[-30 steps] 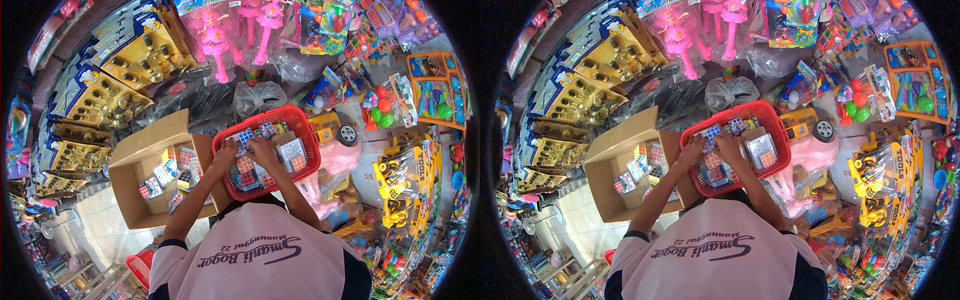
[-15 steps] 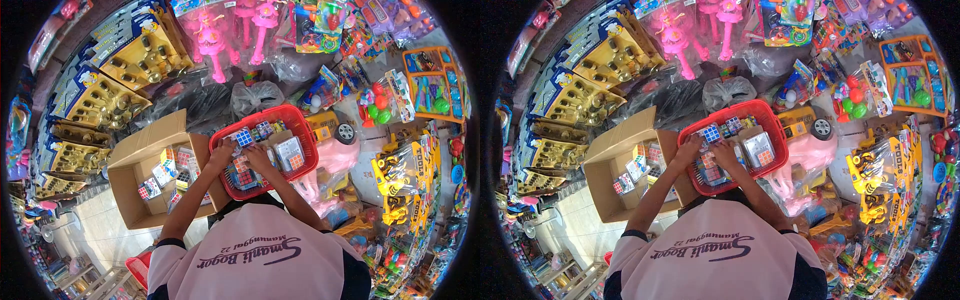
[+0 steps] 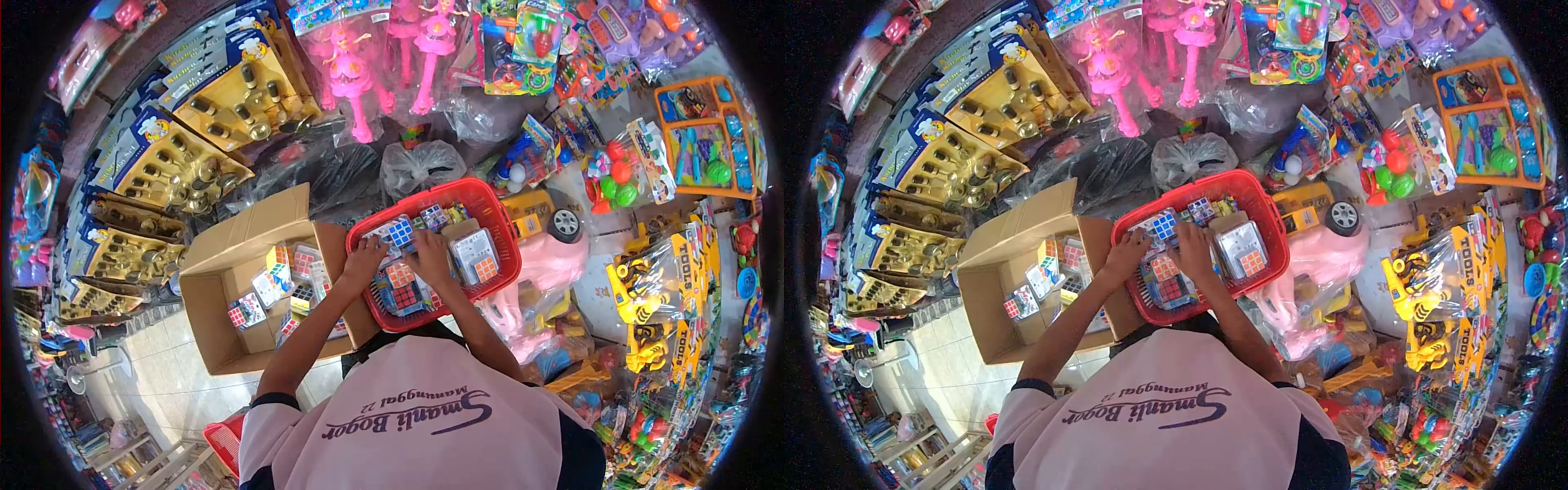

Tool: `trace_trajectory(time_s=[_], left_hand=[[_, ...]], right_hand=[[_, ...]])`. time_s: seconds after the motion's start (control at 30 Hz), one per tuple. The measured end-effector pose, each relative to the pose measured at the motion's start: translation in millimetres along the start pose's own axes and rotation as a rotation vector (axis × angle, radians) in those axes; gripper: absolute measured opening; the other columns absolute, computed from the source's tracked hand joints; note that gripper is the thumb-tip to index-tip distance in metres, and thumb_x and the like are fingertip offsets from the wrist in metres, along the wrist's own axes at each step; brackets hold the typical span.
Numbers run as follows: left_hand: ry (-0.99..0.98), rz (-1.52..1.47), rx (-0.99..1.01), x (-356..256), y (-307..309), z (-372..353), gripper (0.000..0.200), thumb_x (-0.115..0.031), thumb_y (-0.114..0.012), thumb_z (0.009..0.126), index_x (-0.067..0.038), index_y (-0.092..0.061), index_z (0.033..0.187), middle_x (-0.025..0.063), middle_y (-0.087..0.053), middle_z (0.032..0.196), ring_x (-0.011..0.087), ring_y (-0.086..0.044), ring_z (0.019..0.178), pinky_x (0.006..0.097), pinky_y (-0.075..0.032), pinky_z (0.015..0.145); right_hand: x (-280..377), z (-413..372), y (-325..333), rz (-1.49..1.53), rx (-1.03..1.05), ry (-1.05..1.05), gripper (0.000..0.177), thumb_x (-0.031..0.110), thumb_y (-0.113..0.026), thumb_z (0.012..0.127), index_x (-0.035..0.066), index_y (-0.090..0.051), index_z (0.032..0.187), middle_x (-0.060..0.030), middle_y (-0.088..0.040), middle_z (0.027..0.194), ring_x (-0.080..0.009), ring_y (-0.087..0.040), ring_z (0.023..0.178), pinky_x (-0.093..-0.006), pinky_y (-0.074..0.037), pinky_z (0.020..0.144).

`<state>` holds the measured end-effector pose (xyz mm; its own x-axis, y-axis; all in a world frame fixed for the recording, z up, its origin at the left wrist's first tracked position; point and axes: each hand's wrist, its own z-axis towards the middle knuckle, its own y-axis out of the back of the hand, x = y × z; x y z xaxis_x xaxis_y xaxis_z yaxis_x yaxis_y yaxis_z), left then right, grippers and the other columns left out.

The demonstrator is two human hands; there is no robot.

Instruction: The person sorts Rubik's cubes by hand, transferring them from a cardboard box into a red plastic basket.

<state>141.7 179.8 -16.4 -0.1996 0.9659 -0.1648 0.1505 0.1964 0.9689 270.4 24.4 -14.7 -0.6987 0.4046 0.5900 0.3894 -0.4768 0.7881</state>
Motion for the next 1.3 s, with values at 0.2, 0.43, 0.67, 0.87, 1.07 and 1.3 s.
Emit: trace_trajectory(time_s=[0.2, 0.43, 0.67, 0.87, 1.07, 1.3], left_hand=[[-0.003, -0.001, 0.024, 0.7, -1.8, -2.3, 0.031, -0.011, -0.052, 0.086, -0.006, -0.054, 0.117, 0.0159, -0.047, 0.127, 0.0365, -0.046, 0.120, 0.0416, -0.052, 0.087], [0.019, -0.154, 0.036, 0.2, -1.5, -3.5, 0.031, -0.009, -0.053, 0.084, -0.002, -0.055, 0.114, 0.0173, -0.050, 0.123, 0.0331, -0.051, 0.117, 0.0419, -0.050, 0.090], [-0.003, -0.294, -0.099, -2.4, 5.1, -10.0, 0.037, -0.008, -0.061, 0.077, -0.001, -0.055, 0.113, 0.0179, -0.051, 0.122, 0.0356, -0.055, 0.109, 0.0416, -0.050, 0.087], [0.075, -0.991, -0.183, -39.2, 81.1, -79.7, 0.024, -0.011, -0.057, 0.088, -0.001, -0.057, 0.110, 0.0124, -0.060, 0.103, 0.0241, -0.061, 0.096, 0.0339, -0.050, 0.079], [0.141, -1.739, 0.198, -59.4, 67.8, -216.2, 0.026, -0.022, -0.051, 0.096, 0.000, -0.061, 0.106, 0.0055, -0.063, 0.099, 0.0133, -0.059, 0.092, 0.0269, -0.047, 0.083], [0.191, -1.356, 0.363, -50.4, -50.0, -316.0, 0.031, -0.028, -0.051, 0.096, -0.003, -0.063, 0.108, 0.0064, -0.065, 0.102, 0.0169, -0.060, 0.097, 0.0282, -0.044, 0.090]], right_hand=[[-3.7, 9.3, -9.4, 0.050, 0.065, -0.002, 0.053, 0.021, -0.070, 0.073, 0.001, -0.046, 0.116, -0.0194, -0.055, 0.106, -0.0370, -0.054, 0.100, -0.0459, -0.042, 0.085], [-11.2, 4.9, 1.9, 0.006, 0.146, 0.029, 0.050, 0.020, -0.070, 0.072, 0.005, -0.048, 0.114, -0.0162, -0.059, 0.106, -0.0328, -0.058, 0.099, -0.0460, -0.043, 0.083], [-13.6, 3.7, -1.6, 0.000, 0.004, 0.030, 0.044, 0.018, -0.066, 0.073, 0.005, -0.051, 0.112, -0.0161, -0.060, 0.103, -0.0352, -0.057, 0.097, -0.0486, -0.042, 0.083], [20.3, -28.3, 26.8, 0.043, -0.166, 0.101, 0.030, 0.016, -0.063, 0.077, 0.003, -0.055, 0.103, -0.0155, -0.058, 0.102, -0.0333, -0.056, 0.095, -0.0467, -0.042, 0.084], [58.1, -129.6, 35.3, 0.597, 0.045, -0.128, 0.017, 0.013, -0.062, 0.085, 0.001, -0.056, 0.095, -0.0106, -0.060, 0.077, -0.0217, -0.060, 0.067, -0.0306, -0.047, 0.060], [50.3, -261.5, -31.5, 0.757, 0.313, -0.431, 0.011, 0.010, -0.058, 0.087, 0.002, -0.058, 0.094, -0.0051, -0.062, 0.076, -0.0099, -0.060, 0.070, -0.0250, -0.048, 0.064]])
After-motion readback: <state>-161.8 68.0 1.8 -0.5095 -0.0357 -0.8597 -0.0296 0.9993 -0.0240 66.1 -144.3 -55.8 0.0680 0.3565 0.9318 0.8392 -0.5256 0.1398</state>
